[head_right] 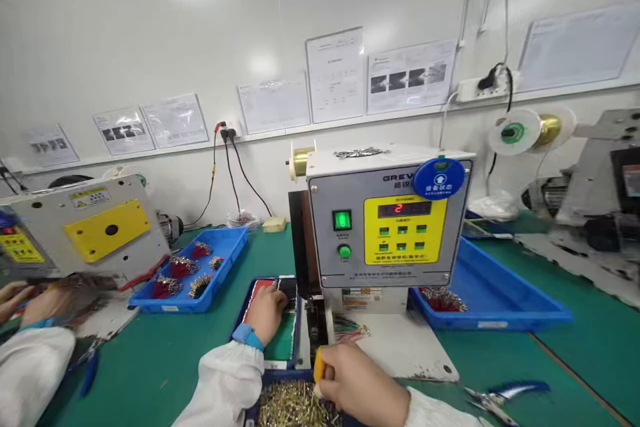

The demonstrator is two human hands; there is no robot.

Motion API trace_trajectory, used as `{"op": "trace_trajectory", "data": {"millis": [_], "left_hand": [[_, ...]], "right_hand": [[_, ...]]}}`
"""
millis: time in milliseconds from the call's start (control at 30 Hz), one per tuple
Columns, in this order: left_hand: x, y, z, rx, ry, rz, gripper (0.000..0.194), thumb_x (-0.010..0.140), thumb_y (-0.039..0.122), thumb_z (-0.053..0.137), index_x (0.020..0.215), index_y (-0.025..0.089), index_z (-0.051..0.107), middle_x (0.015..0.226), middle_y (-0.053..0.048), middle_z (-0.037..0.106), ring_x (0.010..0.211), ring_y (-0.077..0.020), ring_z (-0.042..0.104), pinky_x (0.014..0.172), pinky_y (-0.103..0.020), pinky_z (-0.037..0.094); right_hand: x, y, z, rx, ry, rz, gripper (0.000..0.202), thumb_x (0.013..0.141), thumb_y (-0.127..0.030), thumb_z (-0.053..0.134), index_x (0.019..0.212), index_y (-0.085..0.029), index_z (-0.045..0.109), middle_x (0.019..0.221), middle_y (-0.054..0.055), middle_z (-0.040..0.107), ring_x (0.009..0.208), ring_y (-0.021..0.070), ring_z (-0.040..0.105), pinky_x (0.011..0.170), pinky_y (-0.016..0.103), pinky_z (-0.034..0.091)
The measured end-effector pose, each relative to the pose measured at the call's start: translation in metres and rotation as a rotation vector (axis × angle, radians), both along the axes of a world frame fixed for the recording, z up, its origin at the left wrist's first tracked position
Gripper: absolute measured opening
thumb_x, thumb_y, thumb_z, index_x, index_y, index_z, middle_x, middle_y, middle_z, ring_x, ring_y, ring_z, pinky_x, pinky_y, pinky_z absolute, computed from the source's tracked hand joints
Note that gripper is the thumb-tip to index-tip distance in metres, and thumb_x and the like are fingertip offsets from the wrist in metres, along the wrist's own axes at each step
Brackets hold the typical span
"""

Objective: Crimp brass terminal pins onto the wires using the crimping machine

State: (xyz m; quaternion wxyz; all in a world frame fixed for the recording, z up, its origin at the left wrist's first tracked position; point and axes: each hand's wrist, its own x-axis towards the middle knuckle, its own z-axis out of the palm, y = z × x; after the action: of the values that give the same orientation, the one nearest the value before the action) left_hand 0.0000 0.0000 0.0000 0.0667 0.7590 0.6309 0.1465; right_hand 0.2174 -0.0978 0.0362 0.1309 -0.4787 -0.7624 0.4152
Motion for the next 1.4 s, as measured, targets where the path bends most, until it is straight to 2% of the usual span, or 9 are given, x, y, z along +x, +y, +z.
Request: {"op": "trace_trajectory", "data": {"millis": [100, 200, 300, 467, 667, 767, 900, 1133, 1400], "left_hand": [[0.001, 0.000, 0.002, 0.012, -0.009, -0.014, 0.026, 0.079, 0.006, 0.049, 0.074, 0.017, 0.072, 0.090, -0.009, 0.066, 0.092, -0.0228, 0.055, 0.085, -0.034, 0.037], [0.002, -0.001, 0.001, 0.032, -0.020, -0.007, 0.024, 0.080, 0.006, 0.050, 0.073, 0.017, 0.071, 0.088, -0.008, 0.065, 0.091, -0.0222, 0.055, 0.083, -0.033, 0.037], [0.002, -0.001, -0.002, 0.052, -0.026, 0.012, 0.023, 0.083, 0.008, 0.050, 0.073, 0.017, 0.069, 0.086, -0.008, 0.064, 0.088, -0.0219, 0.055, 0.077, -0.031, 0.038], [0.002, -0.002, -0.004, 0.098, -0.024, 0.014, 0.022, 0.085, 0.006, 0.048, 0.075, 0.016, 0.066, 0.085, -0.007, 0.062, 0.088, -0.0219, 0.054, 0.074, -0.030, 0.038], [0.006, -0.010, 0.002, 0.239, -0.077, -0.025, 0.023, 0.087, 0.005, 0.047, 0.077, 0.017, 0.063, 0.083, -0.006, 0.060, 0.084, -0.0215, 0.054, 0.073, -0.031, 0.040], [0.015, -0.020, 0.007, 0.426, -0.178, -0.113, 0.020, 0.089, 0.008, 0.047, 0.080, 0.018, 0.061, 0.082, -0.005, 0.059, 0.081, -0.0210, 0.053, 0.070, -0.031, 0.041], [0.027, -0.034, 0.018, 0.555, -0.265, -0.236, 0.017, 0.091, 0.009, 0.046, 0.083, 0.019, 0.058, 0.083, -0.004, 0.060, 0.082, -0.0201, 0.053, 0.072, -0.032, 0.043], [0.033, -0.045, 0.027, 0.640, -0.341, -0.320, 0.018, 0.095, 0.012, 0.043, 0.091, 0.019, 0.060, 0.088, -0.005, 0.062, 0.083, -0.0191, 0.056, 0.073, -0.031, 0.046], [0.034, -0.045, 0.024, 0.683, -0.334, -0.350, 0.020, 0.095, 0.011, 0.043, 0.095, 0.019, 0.061, 0.089, -0.006, 0.062, 0.083, -0.0185, 0.056, 0.071, -0.030, 0.047]], "right_hand": [[-0.005, 0.015, 0.036, 0.105, -0.056, 0.059, 0.015, 0.064, -0.009, 0.068, 0.057, -0.017, 0.056, 0.052, -0.006, 0.052, 0.050, 0.0088, 0.048, 0.044, 0.019, 0.028], [-0.004, 0.029, 0.053, -0.057, 0.066, 0.123, 0.008, 0.062, -0.012, 0.069, 0.064, -0.017, 0.063, 0.053, -0.006, 0.055, 0.049, 0.0094, 0.051, 0.046, 0.019, 0.034], [0.005, 0.042, 0.046, -0.285, 0.325, 0.135, 0.013, 0.061, -0.016, 0.070, 0.073, -0.017, 0.068, 0.060, -0.004, 0.063, 0.052, 0.0104, 0.056, 0.053, 0.022, 0.046], [0.021, 0.052, 0.023, -0.373, 0.561, -0.076, 0.021, 0.064, -0.029, 0.076, 0.079, -0.017, 0.068, 0.068, 0.000, 0.069, 0.055, 0.0090, 0.059, 0.057, 0.022, 0.047], [0.019, 0.053, 0.022, -0.288, 0.612, -0.237, 0.026, 0.069, -0.041, 0.076, 0.072, -0.016, 0.068, 0.059, 0.000, 0.065, 0.049, 0.0089, 0.053, 0.048, 0.021, 0.041], [0.016, 0.055, 0.018, -0.194, 0.688, -0.237, 0.032, 0.072, -0.047, 0.072, 0.068, -0.015, 0.068, 0.061, 0.003, 0.065, 0.050, 0.0100, 0.054, 0.050, 0.023, 0.042], [0.013, 0.054, 0.016, -0.115, 0.672, -0.280, 0.034, 0.077, -0.049, 0.065, 0.067, -0.017, 0.066, 0.062, 0.003, 0.064, 0.051, 0.0113, 0.053, 0.053, 0.025, 0.044], [0.013, 0.053, 0.019, -0.066, 0.526, -0.330, 0.028, 0.086, -0.039, 0.055, 0.069, -0.018, 0.062, 0.061, 0.002, 0.063, 0.051, 0.0125, 0.055, 0.055, 0.026, 0.045], [0.012, 0.056, 0.016, -0.062, 0.543, -0.325, 0.025, 0.083, -0.039, 0.057, 0.070, -0.018, 0.060, 0.060, 0.000, 0.061, 0.051, 0.0117, 0.055, 0.054, 0.025, 0.043]]}}
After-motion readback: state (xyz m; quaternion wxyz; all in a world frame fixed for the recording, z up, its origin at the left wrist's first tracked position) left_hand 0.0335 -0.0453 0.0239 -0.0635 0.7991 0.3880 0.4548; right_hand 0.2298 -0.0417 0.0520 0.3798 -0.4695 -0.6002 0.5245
